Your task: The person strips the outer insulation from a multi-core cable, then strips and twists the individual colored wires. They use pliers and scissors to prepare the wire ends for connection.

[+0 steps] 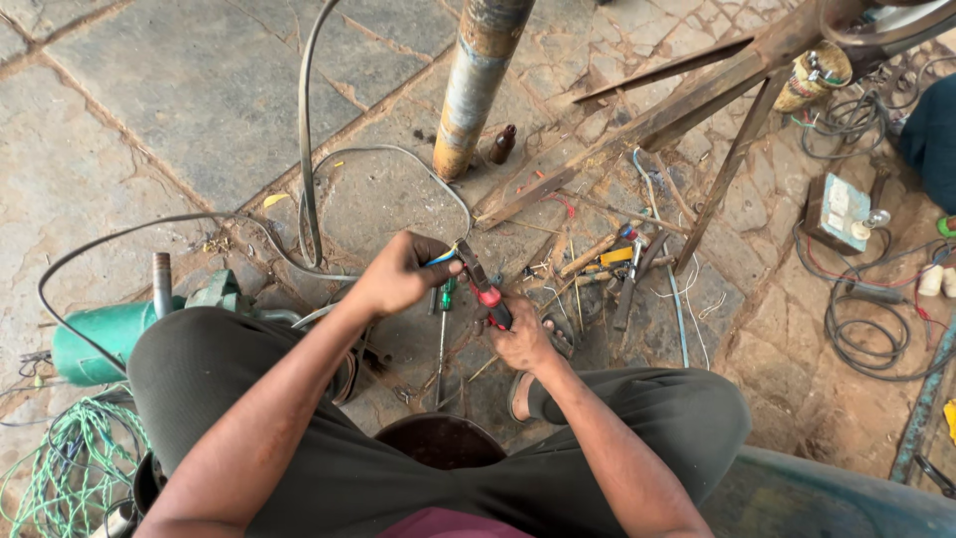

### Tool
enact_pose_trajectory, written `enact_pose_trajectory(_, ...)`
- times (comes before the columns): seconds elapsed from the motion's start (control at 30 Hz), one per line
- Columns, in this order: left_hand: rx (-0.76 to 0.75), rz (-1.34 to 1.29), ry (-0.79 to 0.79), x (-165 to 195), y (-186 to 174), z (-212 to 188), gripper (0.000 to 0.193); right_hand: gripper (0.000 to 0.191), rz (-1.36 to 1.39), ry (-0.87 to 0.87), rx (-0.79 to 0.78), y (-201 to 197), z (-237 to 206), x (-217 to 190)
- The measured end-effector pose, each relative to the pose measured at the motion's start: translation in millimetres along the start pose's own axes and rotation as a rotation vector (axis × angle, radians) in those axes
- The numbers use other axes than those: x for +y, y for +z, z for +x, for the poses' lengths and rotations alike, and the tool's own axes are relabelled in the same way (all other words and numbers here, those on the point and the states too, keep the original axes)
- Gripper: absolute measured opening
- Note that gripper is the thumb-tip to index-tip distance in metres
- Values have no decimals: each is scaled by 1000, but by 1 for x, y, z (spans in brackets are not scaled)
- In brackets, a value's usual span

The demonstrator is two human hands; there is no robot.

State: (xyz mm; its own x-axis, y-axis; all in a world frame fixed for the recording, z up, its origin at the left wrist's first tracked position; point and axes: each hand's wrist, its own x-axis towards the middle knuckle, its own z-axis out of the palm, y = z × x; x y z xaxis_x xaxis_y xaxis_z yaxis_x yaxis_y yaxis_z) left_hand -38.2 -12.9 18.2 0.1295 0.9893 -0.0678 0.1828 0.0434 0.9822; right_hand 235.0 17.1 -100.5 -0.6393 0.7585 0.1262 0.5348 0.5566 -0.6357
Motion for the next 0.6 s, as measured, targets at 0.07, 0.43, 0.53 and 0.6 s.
enact_pose_trajectory(0.07, 94, 314, 60, 8, 6, -7, 35, 26, 266, 283, -137, -10, 3, -2)
enact_pose_trajectory(0.43, 571, 374, 36, -26, 34, -1, 59, 59, 1652, 630, 234, -59, 17, -34)
enact_pose_trajectory(0.53, 464, 346, 205, -30, 40, 0, 49, 68, 1142, 646, 256, -88, 22, -19)
enact_pose_trajectory(0.6, 396, 283, 367, -27, 41, -4, 31, 48, 833, 685, 205, -86, 20, -14)
